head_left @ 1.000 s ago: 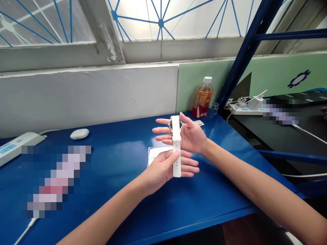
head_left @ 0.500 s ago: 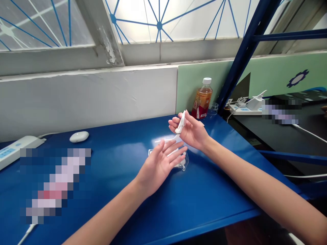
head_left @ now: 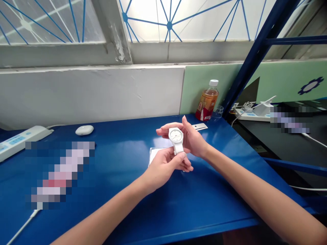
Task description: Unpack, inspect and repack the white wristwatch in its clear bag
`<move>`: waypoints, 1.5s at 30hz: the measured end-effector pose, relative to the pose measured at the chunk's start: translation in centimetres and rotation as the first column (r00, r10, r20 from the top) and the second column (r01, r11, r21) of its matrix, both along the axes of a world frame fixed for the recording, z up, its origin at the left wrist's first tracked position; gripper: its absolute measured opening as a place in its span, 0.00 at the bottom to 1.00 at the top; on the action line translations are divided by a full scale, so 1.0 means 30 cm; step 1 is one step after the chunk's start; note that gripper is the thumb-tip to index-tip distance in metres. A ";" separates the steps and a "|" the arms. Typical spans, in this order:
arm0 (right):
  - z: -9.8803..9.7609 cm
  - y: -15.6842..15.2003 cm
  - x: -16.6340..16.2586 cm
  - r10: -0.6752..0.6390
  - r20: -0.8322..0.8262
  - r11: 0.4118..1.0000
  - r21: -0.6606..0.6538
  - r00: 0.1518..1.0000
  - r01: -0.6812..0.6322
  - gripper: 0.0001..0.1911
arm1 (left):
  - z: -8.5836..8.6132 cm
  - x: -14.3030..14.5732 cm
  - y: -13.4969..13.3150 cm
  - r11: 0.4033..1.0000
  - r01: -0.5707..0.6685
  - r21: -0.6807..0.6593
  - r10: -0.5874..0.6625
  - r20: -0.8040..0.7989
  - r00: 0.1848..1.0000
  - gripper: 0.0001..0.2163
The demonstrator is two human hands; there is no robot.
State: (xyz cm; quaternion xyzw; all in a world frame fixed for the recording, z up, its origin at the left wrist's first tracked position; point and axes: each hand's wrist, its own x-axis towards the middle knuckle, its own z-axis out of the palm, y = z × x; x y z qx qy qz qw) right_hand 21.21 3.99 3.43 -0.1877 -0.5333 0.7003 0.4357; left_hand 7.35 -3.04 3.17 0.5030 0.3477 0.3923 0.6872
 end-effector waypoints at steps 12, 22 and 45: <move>0.044 0.000 0.030 0.247 -0.263 0.937 -0.181 0.933 -0.299 0.43 | -0.016 -0.006 0.016 0.995 -0.013 -0.096 0.010 -0.029 1.000 0.20; 0.048 -0.024 0.006 0.238 -0.244 0.926 -0.235 0.940 -0.295 0.34 | -0.010 -0.024 0.005 0.999 0.039 -0.022 -0.039 -0.029 0.999 0.18; 0.006 -0.038 0.034 0.187 -0.228 0.954 -0.189 0.955 -0.232 0.17 | -0.022 0.008 -0.013 0.950 0.187 -0.252 -0.140 0.191 0.972 0.15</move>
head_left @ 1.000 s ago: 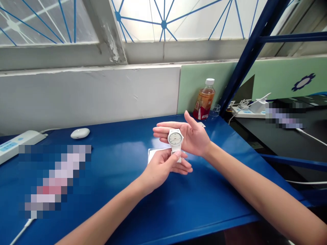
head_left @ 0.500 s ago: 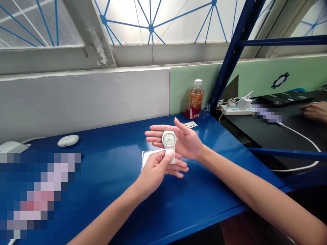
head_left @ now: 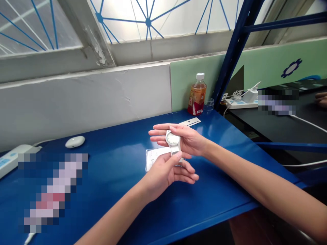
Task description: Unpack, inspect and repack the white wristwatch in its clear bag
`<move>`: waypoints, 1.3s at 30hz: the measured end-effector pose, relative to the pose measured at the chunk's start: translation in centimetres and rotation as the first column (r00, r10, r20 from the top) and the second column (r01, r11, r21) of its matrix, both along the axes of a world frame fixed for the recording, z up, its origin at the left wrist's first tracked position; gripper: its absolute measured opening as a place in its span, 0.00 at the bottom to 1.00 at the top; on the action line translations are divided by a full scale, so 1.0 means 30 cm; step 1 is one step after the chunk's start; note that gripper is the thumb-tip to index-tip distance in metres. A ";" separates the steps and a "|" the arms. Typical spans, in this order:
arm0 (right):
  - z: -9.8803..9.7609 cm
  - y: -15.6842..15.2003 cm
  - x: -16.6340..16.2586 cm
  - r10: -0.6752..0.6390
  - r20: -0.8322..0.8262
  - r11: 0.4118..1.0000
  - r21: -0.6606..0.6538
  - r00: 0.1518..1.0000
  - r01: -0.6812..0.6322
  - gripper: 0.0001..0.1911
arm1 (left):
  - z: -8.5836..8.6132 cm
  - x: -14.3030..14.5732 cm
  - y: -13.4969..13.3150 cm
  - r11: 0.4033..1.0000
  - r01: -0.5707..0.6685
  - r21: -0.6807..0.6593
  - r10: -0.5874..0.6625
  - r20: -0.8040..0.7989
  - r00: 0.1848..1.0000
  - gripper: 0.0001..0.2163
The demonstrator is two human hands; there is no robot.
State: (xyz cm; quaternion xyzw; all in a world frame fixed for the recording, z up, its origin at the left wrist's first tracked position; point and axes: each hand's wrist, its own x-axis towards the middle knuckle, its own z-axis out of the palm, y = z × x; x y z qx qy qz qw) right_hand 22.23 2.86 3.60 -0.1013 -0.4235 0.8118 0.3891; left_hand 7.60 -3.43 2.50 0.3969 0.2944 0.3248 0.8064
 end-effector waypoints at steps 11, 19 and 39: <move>0.006 -0.013 0.005 0.062 -0.008 0.998 0.000 0.998 -0.062 0.21 | 0.011 -0.004 -0.006 1.000 0.009 -0.001 -0.009 0.050 0.999 0.13; 0.007 -0.003 0.014 0.020 -0.004 0.996 -0.084 1.000 -0.021 0.25 | 0.016 -0.010 -0.006 0.999 0.036 0.019 -0.037 0.092 0.995 0.11; 0.023 -0.016 0.033 0.058 0.014 0.997 -0.056 0.998 -0.057 0.29 | 0.021 -0.005 -0.011 0.997 -0.020 0.074 0.026 -0.083 0.996 0.18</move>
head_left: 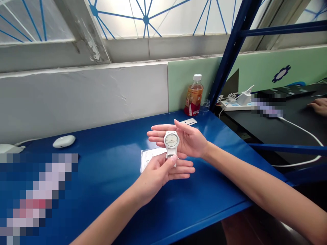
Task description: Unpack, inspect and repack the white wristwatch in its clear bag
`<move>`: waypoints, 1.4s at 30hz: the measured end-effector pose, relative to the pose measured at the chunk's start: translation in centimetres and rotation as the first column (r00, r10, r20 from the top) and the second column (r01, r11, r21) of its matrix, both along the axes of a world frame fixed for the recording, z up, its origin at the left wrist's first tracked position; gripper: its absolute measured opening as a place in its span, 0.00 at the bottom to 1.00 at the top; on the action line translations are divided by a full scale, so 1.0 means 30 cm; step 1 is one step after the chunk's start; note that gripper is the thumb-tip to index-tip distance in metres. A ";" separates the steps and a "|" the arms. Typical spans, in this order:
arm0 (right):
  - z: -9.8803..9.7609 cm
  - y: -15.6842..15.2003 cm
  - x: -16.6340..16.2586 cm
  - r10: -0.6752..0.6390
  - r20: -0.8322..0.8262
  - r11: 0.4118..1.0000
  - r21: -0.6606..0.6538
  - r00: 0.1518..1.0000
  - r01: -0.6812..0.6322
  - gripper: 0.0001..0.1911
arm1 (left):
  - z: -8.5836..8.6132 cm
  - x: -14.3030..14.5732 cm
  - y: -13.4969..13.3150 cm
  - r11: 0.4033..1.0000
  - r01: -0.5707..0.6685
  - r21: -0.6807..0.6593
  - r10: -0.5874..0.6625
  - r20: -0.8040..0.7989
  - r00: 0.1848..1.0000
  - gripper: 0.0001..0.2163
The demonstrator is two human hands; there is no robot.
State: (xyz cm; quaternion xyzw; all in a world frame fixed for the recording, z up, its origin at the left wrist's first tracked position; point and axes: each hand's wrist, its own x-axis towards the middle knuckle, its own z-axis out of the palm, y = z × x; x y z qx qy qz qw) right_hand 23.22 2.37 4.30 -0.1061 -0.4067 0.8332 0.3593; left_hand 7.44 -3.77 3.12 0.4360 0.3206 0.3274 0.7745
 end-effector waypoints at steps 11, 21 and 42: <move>0.021 -0.014 0.000 0.042 0.076 0.997 0.067 0.996 -0.047 0.28 | -0.008 -0.003 0.013 0.999 -0.042 0.026 0.043 -0.052 0.998 0.19; 0.012 -0.009 0.004 -0.074 -0.005 0.996 0.049 0.997 0.074 0.28 | -0.003 0.003 0.015 0.995 -0.097 0.025 0.098 -0.052 0.994 0.22; 0.001 0.010 0.012 -0.160 -0.008 0.981 0.112 0.987 0.160 0.26 | 0.010 -0.072 0.049 0.842 -0.267 0.470 0.388 -0.183 0.903 0.16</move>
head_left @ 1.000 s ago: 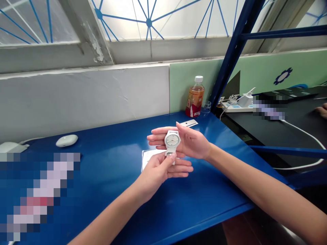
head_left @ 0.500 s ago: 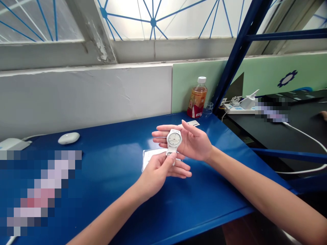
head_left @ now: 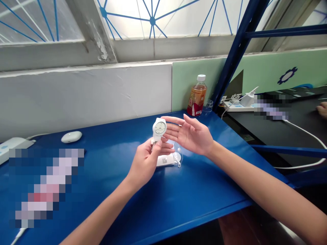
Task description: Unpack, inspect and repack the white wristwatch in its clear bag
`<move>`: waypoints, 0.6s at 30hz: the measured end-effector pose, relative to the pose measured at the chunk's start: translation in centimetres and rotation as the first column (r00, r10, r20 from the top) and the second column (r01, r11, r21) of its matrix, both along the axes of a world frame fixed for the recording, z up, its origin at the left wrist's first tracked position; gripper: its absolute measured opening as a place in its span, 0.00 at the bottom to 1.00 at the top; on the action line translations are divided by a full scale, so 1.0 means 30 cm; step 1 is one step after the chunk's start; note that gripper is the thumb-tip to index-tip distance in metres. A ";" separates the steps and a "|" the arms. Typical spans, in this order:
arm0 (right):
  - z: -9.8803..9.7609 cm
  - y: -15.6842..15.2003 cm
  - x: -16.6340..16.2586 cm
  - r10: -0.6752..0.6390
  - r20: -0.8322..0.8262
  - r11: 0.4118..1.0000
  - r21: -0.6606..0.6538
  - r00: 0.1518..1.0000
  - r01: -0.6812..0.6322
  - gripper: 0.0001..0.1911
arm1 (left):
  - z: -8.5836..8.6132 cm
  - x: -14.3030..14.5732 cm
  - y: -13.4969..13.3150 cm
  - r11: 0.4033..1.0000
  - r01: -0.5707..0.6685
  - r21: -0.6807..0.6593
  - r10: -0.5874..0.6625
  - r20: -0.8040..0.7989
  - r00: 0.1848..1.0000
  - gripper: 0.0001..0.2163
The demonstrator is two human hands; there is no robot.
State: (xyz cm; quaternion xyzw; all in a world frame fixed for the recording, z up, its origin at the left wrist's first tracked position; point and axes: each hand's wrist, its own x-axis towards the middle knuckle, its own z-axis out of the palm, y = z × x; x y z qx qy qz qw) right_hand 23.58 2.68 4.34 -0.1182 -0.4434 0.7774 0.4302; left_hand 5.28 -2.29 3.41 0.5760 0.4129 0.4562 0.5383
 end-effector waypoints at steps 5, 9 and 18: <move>-0.008 0.017 0.027 -0.214 0.130 0.969 0.157 0.968 0.193 0.16 | -0.010 -0.034 0.011 0.935 -0.066 0.350 0.199 -0.361 0.911 0.12; -0.042 0.023 0.063 -0.375 0.271 0.919 0.235 0.887 0.317 0.17 | -0.029 -0.048 0.028 0.806 0.018 0.592 0.325 -0.467 0.822 0.12; -0.042 -0.048 0.060 -0.428 0.367 0.859 0.449 0.825 0.246 0.18 | -0.083 -0.048 0.042 0.555 0.260 0.790 0.520 -0.574 0.633 0.19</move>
